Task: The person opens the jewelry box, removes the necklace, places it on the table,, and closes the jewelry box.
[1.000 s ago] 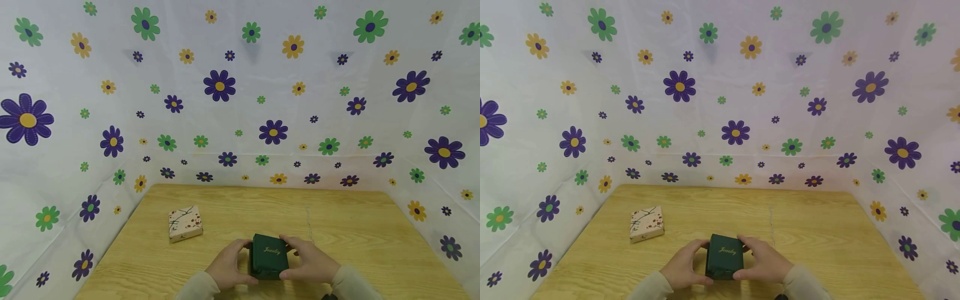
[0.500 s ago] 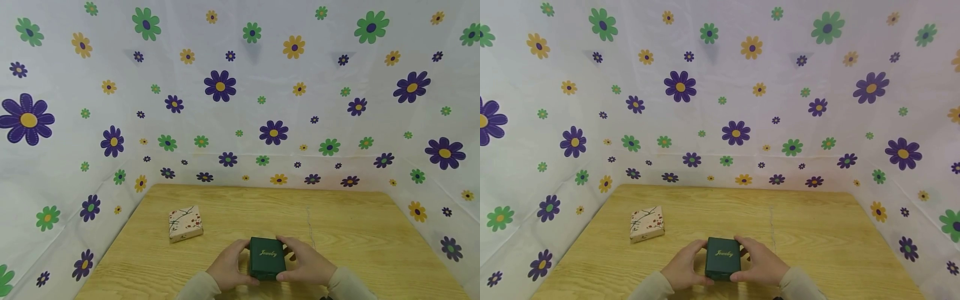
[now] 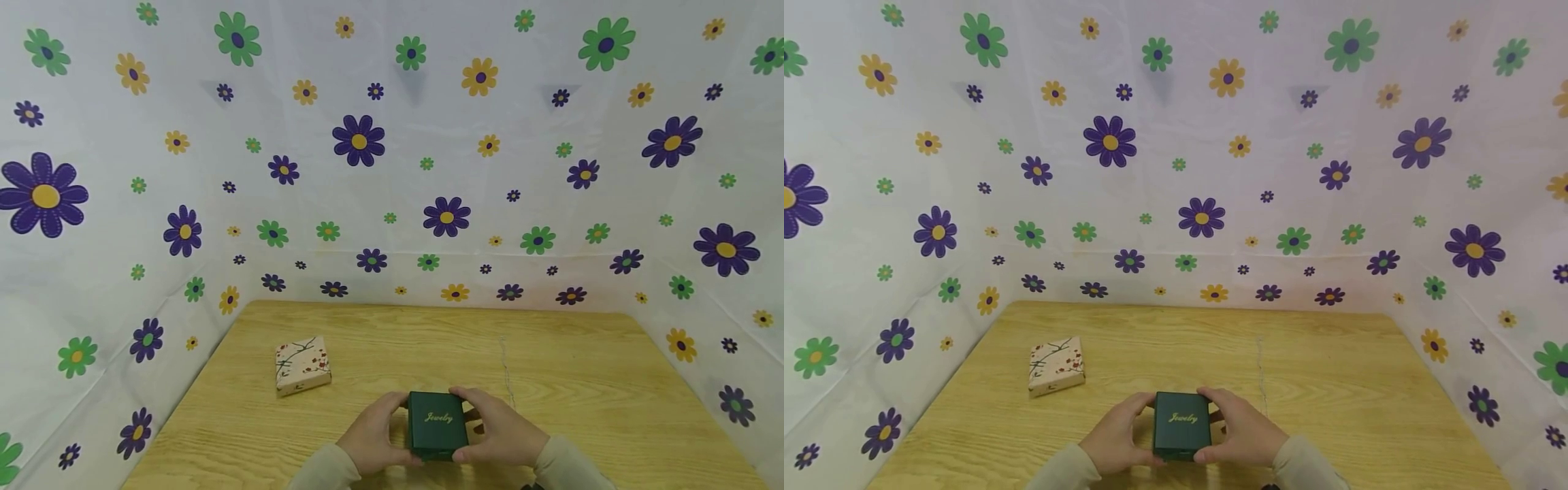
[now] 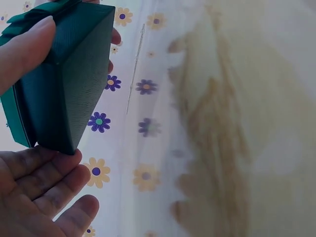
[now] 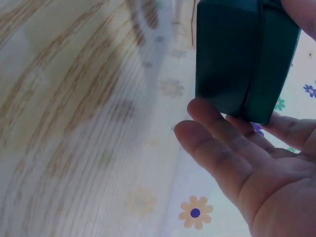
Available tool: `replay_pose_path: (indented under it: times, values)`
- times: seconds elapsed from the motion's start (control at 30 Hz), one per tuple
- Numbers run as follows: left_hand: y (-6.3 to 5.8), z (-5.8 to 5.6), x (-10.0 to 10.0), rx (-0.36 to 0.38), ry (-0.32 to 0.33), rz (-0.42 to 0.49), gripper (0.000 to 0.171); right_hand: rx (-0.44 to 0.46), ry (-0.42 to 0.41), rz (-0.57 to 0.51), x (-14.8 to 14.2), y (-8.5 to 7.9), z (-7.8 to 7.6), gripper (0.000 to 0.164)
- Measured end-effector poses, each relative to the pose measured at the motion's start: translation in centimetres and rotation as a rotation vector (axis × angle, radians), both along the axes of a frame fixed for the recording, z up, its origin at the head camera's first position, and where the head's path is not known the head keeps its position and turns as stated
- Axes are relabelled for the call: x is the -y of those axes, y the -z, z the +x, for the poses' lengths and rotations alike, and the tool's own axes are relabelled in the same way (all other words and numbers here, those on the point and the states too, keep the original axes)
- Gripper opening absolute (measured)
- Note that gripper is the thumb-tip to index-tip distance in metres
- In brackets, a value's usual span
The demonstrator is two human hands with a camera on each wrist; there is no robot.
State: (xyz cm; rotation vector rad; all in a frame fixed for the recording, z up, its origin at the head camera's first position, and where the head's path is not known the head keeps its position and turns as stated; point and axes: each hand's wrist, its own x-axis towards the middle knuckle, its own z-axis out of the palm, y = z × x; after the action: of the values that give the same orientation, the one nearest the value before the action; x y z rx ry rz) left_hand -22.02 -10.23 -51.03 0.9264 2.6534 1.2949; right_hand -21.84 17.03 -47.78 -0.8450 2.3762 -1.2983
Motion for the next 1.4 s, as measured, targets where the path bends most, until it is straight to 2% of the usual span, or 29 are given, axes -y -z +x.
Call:
replay_pose_path:
  times: [0.2,0.37,0.57,0.73,0.87,1.0,1.17,1.4]
  values:
    - [-0.1,0.1,0.0,0.024,0.003,0.012,0.083,0.092,-0.051,-0.098,0.0,0.2,-0.1,0.091]
    - [-0.2,0.1,0.0,0.040,0.007,0.017,0.090,0.104,-0.073,-0.138,0.1,0.4,-0.1,0.090]
    - [-0.3,0.1,0.1,0.100,0.013,0.018,0.103,0.066,-0.053,-0.108,0.1,0.6,-0.1,0.094]
    - [-0.2,0.0,0.2,0.088,0.031,0.037,0.100,0.029,-0.034,-0.056,0.1,0.7,-0.2,0.094]
    - [-0.2,0.0,0.3,0.051,0.062,0.035,0.096,0.039,-0.030,-0.033,0.2,0.7,-0.1,0.093]
    - [-0.3,0.1,0.3,0.044,0.072,0.005,0.092,0.050,-0.029,0.002,0.3,0.7,-0.2,0.094]
    - [-0.4,-0.1,0.0,0.101,0.072,-0.055,0.091,0.058,-0.037,0.044,0.4,0.8,-0.2,0.093]
    - [-0.4,-0.8,-0.4,0.150,0.054,-0.190,0.090,0.053,-0.026,0.133,0.5,1.1,-0.2,0.092]
